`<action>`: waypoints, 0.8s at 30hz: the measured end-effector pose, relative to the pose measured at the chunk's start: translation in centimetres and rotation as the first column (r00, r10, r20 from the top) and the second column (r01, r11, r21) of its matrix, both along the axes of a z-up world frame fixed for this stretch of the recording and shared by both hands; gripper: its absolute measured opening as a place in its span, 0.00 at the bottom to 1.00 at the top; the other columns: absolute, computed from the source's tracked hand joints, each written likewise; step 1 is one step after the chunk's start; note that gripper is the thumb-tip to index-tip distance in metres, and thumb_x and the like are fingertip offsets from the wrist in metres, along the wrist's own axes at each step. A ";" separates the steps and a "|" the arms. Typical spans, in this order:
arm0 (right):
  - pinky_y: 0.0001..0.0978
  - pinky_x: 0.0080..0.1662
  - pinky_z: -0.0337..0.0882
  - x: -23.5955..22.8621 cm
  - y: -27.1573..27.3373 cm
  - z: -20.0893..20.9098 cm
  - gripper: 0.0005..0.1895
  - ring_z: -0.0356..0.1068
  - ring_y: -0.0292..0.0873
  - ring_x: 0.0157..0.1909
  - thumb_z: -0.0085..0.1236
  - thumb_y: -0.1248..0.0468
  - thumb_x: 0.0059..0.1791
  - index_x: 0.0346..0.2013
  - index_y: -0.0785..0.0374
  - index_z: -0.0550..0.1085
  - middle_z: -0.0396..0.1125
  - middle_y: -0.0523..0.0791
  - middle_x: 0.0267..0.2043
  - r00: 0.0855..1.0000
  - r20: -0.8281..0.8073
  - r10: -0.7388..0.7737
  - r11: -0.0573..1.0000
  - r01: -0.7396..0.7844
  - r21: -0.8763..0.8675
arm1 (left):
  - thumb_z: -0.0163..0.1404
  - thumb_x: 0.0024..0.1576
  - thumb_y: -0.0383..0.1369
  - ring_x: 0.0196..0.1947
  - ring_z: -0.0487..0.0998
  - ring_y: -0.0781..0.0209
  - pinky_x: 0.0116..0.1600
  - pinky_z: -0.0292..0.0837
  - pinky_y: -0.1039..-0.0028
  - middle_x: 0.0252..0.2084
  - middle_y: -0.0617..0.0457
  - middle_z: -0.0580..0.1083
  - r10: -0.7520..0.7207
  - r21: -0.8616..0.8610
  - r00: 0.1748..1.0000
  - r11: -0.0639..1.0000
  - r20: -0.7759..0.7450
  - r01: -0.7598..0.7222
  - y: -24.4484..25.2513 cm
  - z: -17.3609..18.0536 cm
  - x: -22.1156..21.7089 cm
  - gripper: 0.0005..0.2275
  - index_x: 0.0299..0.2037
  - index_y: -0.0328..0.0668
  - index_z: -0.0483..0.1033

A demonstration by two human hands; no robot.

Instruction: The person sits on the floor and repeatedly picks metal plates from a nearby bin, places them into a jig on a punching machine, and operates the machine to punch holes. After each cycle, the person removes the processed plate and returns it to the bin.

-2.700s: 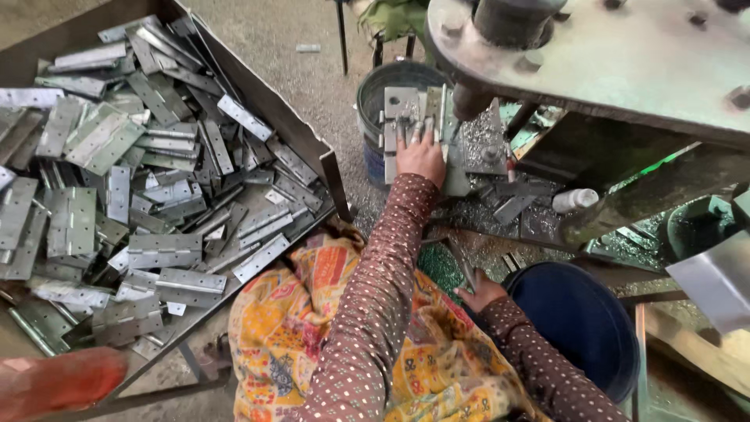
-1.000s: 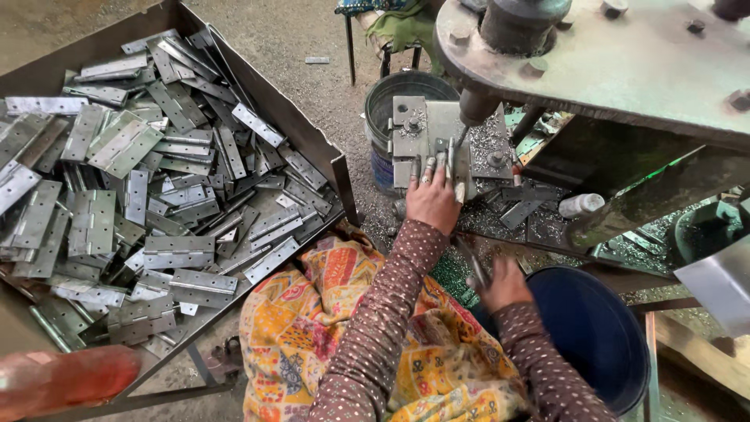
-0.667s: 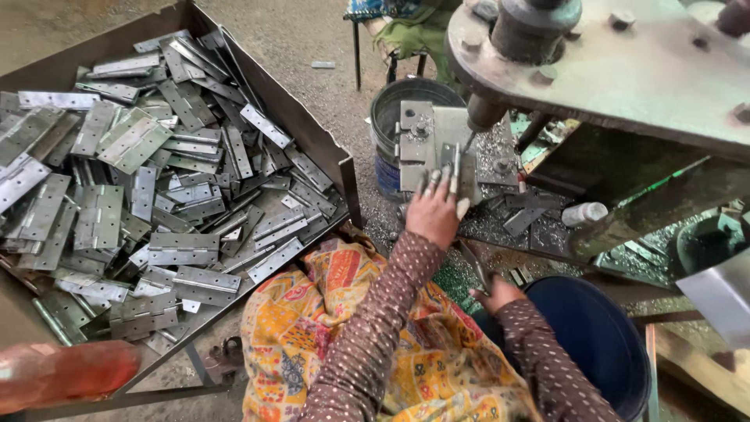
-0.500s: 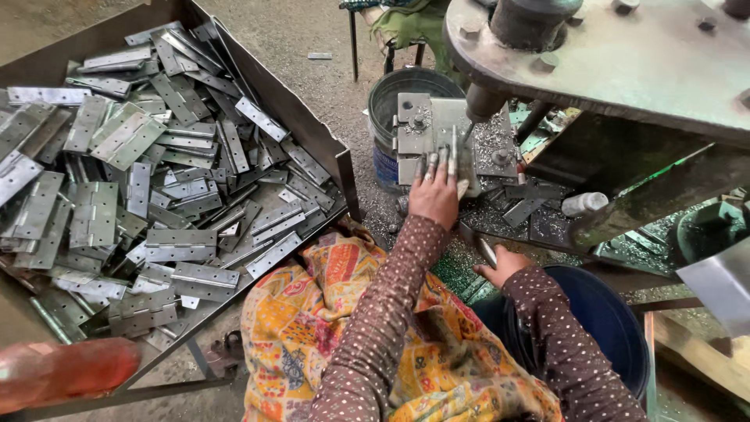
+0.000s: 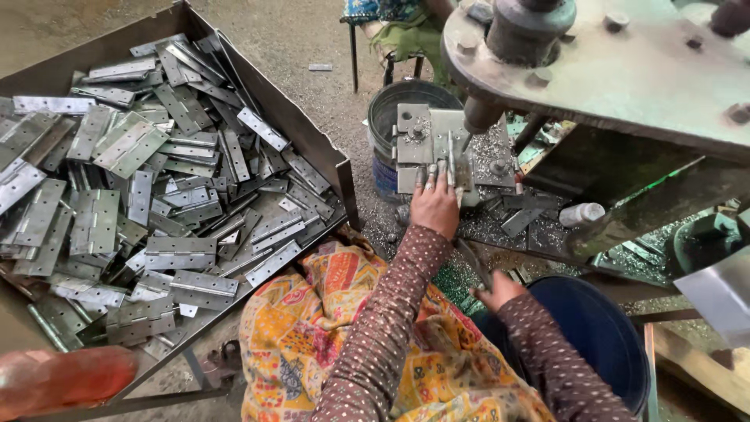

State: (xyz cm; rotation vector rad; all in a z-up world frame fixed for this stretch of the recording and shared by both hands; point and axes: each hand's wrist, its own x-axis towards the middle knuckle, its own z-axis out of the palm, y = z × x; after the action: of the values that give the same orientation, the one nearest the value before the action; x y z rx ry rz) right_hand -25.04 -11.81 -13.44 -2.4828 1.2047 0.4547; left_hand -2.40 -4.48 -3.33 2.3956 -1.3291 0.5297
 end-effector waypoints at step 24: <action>0.47 0.40 0.76 -0.1 0.7 1.7 0.29 0.76 0.55 0.34 0.52 0.39 0.46 0.43 0.62 0.71 0.75 0.55 0.33 0.998 -0.036 0.051 0.998 -0.052 -0.027 | 0.46 0.58 0.31 0.63 0.67 0.48 0.67 0.56 0.49 0.66 0.43 0.65 0.000 0.147 0.977 0.989 -0.214 0.032 -2.8 1.6 3.5 0.10 0.44 0.38 0.78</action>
State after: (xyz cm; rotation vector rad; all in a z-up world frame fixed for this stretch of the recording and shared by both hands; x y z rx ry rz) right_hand -25.10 -11.13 -11.71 -2.5446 1.1708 0.5010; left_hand 1.07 -7.29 -1.71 2.4760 -1.3332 0.1654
